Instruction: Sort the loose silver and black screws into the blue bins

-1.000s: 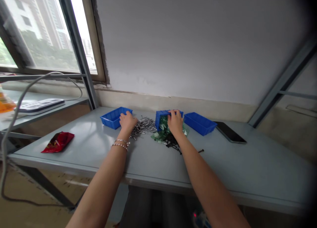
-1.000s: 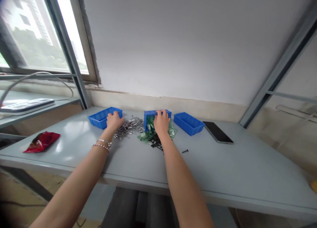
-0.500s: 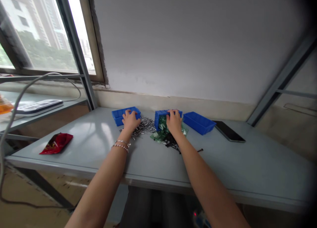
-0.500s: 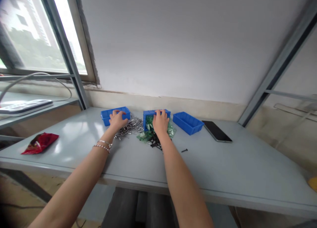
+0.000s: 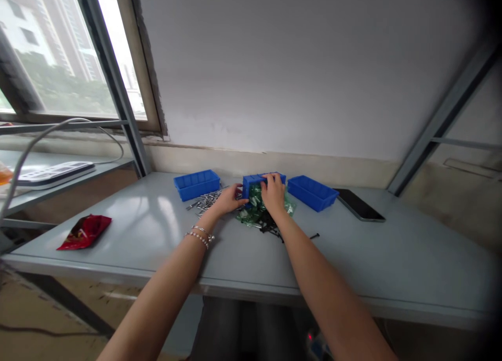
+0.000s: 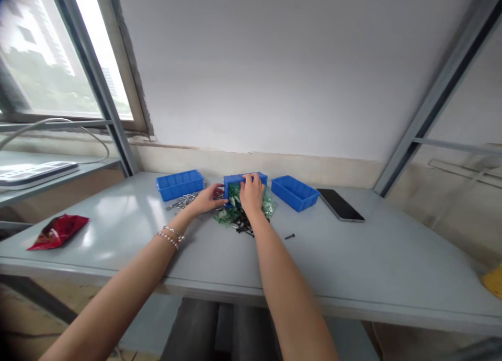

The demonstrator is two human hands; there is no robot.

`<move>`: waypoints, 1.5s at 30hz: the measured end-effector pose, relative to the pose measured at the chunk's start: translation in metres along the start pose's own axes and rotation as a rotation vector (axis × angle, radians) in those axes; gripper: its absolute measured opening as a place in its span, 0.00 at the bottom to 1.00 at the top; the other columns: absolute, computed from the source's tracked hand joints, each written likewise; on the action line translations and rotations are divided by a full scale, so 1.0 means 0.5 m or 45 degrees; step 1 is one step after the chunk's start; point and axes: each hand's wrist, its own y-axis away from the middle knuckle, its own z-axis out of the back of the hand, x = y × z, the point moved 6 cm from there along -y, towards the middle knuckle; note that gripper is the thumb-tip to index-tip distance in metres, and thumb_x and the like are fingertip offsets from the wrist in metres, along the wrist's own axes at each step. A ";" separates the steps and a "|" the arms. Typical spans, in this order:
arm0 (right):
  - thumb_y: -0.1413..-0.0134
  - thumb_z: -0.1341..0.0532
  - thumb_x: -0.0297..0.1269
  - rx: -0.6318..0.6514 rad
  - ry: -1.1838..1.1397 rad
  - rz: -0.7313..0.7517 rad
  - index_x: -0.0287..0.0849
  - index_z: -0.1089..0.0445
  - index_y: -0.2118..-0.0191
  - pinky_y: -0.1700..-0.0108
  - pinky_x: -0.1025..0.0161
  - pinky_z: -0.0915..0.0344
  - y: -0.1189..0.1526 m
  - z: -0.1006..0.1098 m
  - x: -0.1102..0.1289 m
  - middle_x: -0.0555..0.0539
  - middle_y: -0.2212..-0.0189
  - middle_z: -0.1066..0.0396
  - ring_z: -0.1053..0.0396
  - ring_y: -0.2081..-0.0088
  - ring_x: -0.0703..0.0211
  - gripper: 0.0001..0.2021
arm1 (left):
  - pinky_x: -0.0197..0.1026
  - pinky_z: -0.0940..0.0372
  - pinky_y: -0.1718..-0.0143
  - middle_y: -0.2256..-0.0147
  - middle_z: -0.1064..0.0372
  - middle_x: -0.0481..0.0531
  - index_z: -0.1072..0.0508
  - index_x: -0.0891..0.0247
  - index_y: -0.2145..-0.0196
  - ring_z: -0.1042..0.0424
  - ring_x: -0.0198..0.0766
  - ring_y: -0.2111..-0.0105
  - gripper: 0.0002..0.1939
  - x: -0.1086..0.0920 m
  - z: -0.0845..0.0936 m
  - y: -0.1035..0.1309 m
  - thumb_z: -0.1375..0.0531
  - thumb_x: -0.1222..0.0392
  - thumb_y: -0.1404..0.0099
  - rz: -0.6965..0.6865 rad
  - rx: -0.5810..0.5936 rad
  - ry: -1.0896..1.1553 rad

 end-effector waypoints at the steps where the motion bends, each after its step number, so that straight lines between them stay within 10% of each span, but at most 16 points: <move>1: 0.46 0.48 0.29 -0.013 -0.024 0.009 0.38 0.36 0.58 0.56 0.59 0.45 0.000 0.001 -0.001 0.42 0.59 0.39 0.41 0.56 0.55 0.10 | 0.45 0.38 0.59 0.62 0.31 0.58 0.32 0.64 0.60 0.32 0.44 0.62 0.27 -0.002 -0.001 0.000 0.33 0.63 0.61 -0.015 0.004 -0.026; 45: 0.59 0.51 0.22 -0.440 -0.120 0.112 0.40 0.41 0.61 0.57 0.57 0.45 0.001 0.059 0.021 0.42 0.60 0.44 0.41 0.58 0.56 0.16 | 0.47 0.42 0.52 0.54 0.36 0.56 0.38 0.65 0.51 0.40 0.44 0.55 0.29 -0.070 0.024 0.013 0.37 0.66 0.52 -0.572 -0.385 -0.548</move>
